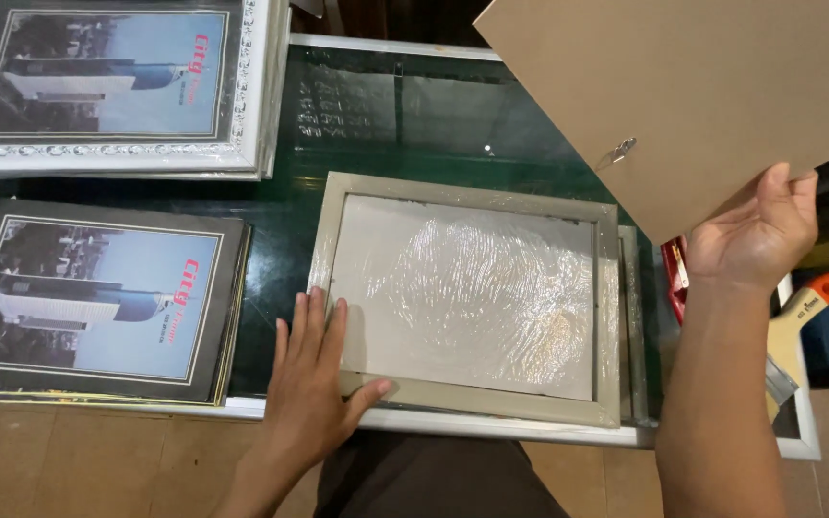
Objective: Framing a piece of artwork by cleaning the glass, inserting the art, and securing the frame backing.
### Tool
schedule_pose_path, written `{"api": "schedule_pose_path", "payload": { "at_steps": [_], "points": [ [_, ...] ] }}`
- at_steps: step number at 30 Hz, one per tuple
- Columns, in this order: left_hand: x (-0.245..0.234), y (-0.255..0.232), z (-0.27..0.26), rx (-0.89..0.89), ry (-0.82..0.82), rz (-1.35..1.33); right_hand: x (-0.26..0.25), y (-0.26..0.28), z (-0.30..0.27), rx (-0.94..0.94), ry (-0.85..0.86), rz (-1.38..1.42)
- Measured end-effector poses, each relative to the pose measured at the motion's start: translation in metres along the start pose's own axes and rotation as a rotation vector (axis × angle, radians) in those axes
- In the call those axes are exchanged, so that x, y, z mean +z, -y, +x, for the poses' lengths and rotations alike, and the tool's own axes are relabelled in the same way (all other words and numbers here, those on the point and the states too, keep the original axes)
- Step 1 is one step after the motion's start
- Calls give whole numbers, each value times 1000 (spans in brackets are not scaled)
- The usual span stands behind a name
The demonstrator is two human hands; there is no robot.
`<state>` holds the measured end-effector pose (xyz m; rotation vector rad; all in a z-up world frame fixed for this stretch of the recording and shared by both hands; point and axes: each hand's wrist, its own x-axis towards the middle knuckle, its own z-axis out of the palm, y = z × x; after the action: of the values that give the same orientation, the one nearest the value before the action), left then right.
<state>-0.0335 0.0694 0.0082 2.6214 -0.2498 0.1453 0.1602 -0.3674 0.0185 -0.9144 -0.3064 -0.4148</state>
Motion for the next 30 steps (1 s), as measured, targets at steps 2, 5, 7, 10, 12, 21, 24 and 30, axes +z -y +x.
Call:
{"api": "schedule_pose_path", "payload": {
  "at_steps": [2,5,7,10,12,21,24,30],
  "points": [
    [5,-1,-4,-33,17,-1,13,4,-2,5,-2,-9],
    [7,-4,-6,-80,35,16,19,4,-2,0,16,-38],
    [9,-4,-7,-88,50,26,13,5,-5,-8,24,-71],
    [8,5,-4,-37,-35,23,7,2,-4,-29,33,-110],
    [4,9,-2,-87,-118,-17,3,2,-2,-28,25,-78],
    [-41,0,47,-155,26,-173,7,5,-1,-44,9,-71],
    [-69,-24,93,-281,508,-374,10,9,-1,-52,10,-76],
    [-37,14,245,-174,323,-1007,7,4,-4,-61,41,-3]
  ]
}}
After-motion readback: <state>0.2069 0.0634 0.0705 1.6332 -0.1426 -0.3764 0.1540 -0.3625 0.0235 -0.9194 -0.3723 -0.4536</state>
